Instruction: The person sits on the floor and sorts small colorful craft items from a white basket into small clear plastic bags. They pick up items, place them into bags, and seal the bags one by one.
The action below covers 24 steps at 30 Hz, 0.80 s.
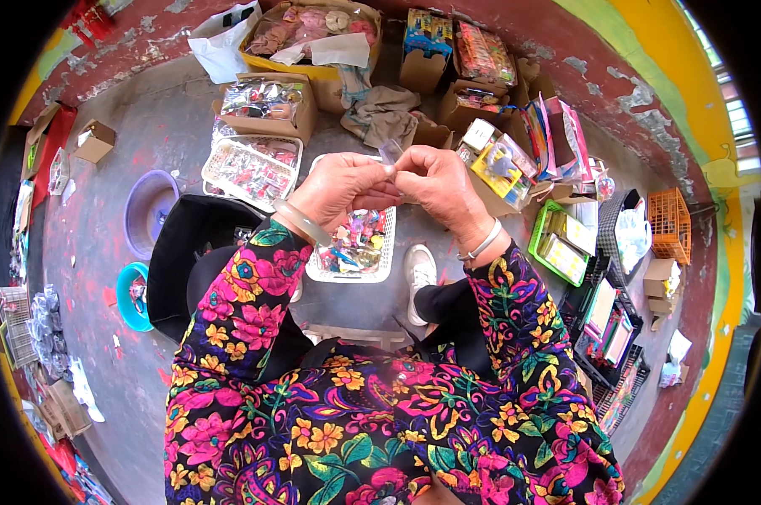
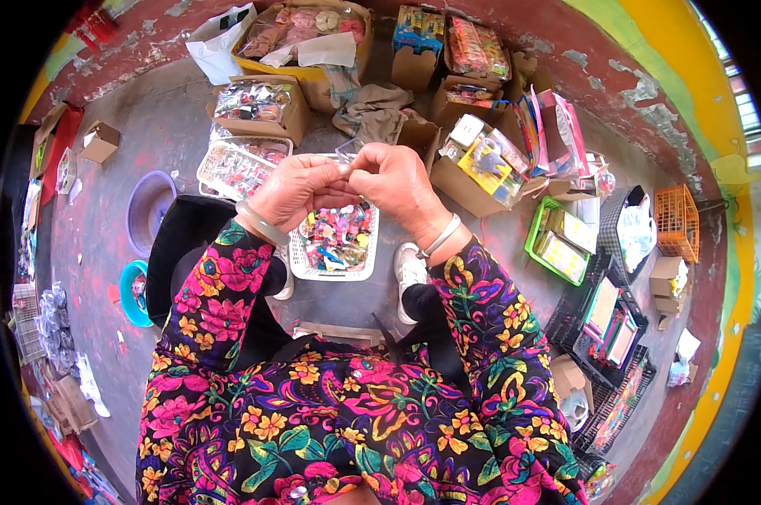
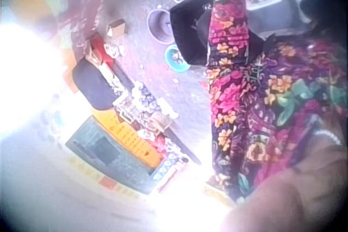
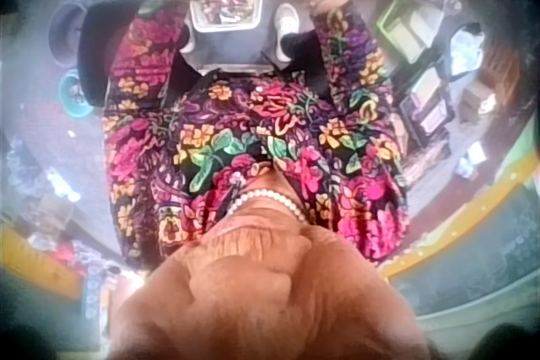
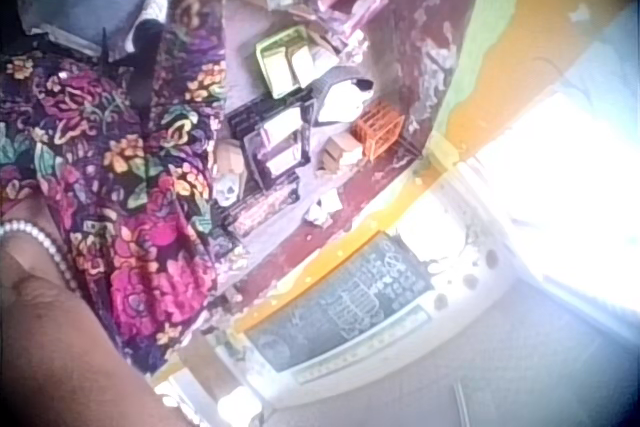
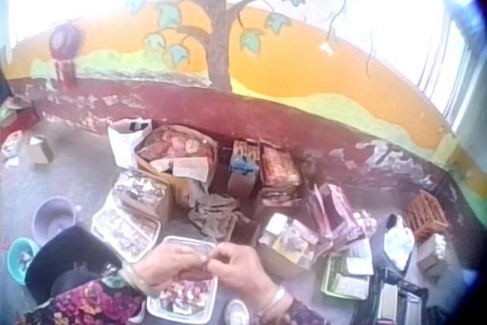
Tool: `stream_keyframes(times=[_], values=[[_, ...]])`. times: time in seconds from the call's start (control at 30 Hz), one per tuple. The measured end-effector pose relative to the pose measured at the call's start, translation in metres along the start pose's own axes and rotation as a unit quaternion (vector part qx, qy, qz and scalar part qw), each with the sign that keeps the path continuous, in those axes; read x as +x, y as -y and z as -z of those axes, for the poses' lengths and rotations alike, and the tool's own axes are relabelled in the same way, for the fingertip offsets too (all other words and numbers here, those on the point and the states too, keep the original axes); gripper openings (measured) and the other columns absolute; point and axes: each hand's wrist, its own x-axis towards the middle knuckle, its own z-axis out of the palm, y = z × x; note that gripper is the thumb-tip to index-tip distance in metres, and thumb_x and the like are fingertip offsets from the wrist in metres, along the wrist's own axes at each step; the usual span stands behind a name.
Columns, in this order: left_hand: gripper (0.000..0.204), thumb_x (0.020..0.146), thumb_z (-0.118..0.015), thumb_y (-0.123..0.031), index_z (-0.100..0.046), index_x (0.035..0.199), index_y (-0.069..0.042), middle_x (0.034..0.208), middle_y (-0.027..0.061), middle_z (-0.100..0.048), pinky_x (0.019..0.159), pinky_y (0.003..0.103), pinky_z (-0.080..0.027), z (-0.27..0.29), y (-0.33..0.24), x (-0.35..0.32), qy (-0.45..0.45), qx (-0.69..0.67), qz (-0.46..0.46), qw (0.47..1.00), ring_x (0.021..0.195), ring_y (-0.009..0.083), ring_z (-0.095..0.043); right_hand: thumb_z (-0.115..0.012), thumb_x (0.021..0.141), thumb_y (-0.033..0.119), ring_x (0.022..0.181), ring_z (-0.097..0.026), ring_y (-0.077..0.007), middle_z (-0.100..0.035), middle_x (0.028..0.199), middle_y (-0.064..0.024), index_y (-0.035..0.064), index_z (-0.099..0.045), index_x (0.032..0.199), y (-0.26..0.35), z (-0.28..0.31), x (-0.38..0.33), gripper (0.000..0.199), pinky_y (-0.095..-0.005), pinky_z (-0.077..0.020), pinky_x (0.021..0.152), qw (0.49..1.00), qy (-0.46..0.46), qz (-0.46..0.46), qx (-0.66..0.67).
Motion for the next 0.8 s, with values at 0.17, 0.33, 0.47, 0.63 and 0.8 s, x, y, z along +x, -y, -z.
stream_keyframes(times=[0.17,0.33,0.47,0.63,0.8], values=[[0.021,0.09,-0.049,-0.012,-0.057,0.097,0.006,0.088,0.0156,-0.063,0.074,0.03,-0.054,-0.001,-0.002,-0.001,0.023,0.056,-0.015,0.998,0.08,0.0222,-0.065,-0.057,0.068,0.011,0.06,-0.049,-0.0062,-0.056,0.06,-0.0034,-0.0028,-0.061,0.072,0.003,0.007,0.0,0.015,-0.023,-0.0415,0.056,0.993,0.035,-0.05,0.1],[0.023,0.091,-0.048,-0.013,-0.056,0.097,0.007,0.088,0.0153,-0.063,0.074,0.03,-0.054,-0.001,-0.002,0.0,0.033,0.079,-0.02,0.996,0.079,0.0221,-0.065,-0.056,0.067,0.01,0.059,-0.049,-0.0075,-0.057,0.061,-0.0044,-0.0016,-0.061,0.073,-0.002,0.006,0.001,0.014,-0.0245,-0.0419,0.056,0.999,0.016,0.003,0.033],[0.023,0.09,-0.048,-0.014,-0.057,0.096,0.006,0.088,0.0149,-0.063,0.075,0.031,-0.054,0.0,-0.002,-0.001,0.028,0.096,-0.012,0.995,0.08,0.0219,-0.065,-0.056,0.066,0.01,0.056,-0.052,-0.0135,-0.056,0.061,-0.0084,0.0009,-0.06,0.071,0.006,0.002,-0.002,0.012,-0.0273,-0.0426,0.054,0.997,0.002,0.036,-0.071],[0.019,0.087,-0.051,-0.013,-0.059,0.092,0.004,0.087,0.0131,-0.064,0.074,0.031,-0.054,0.0,-0.007,-0.002,0.021,0.113,0.029,0.993,0.08,0.0208,-0.065,-0.057,0.064,0.011,0.057,-0.055,-0.0255,-0.055,0.062,-0.0118,0.0028,-0.058,0.067,0.012,0.002,-0.008,0.009,-0.0319,-0.0434,0.053,0.982,0.012,0.109,-0.154],[0.015,0.084,-0.055,-0.01,-0.06,0.09,0.003,0.086,0.0121,-0.064,0.073,0.03,-0.054,0.008,-0.005,-0.001,0.018,0.109,0.041,0.993,0.079,0.0196,-0.065,-0.058,0.066,0.014,0.061,-0.057,-0.0305,-0.057,0.065,-0.0125,0.0045,-0.058,0.068,0.01,-0.004,-0.009,0.01,-0.037,-0.0448,0.055,0.967,0.008,0.134,-0.216]])
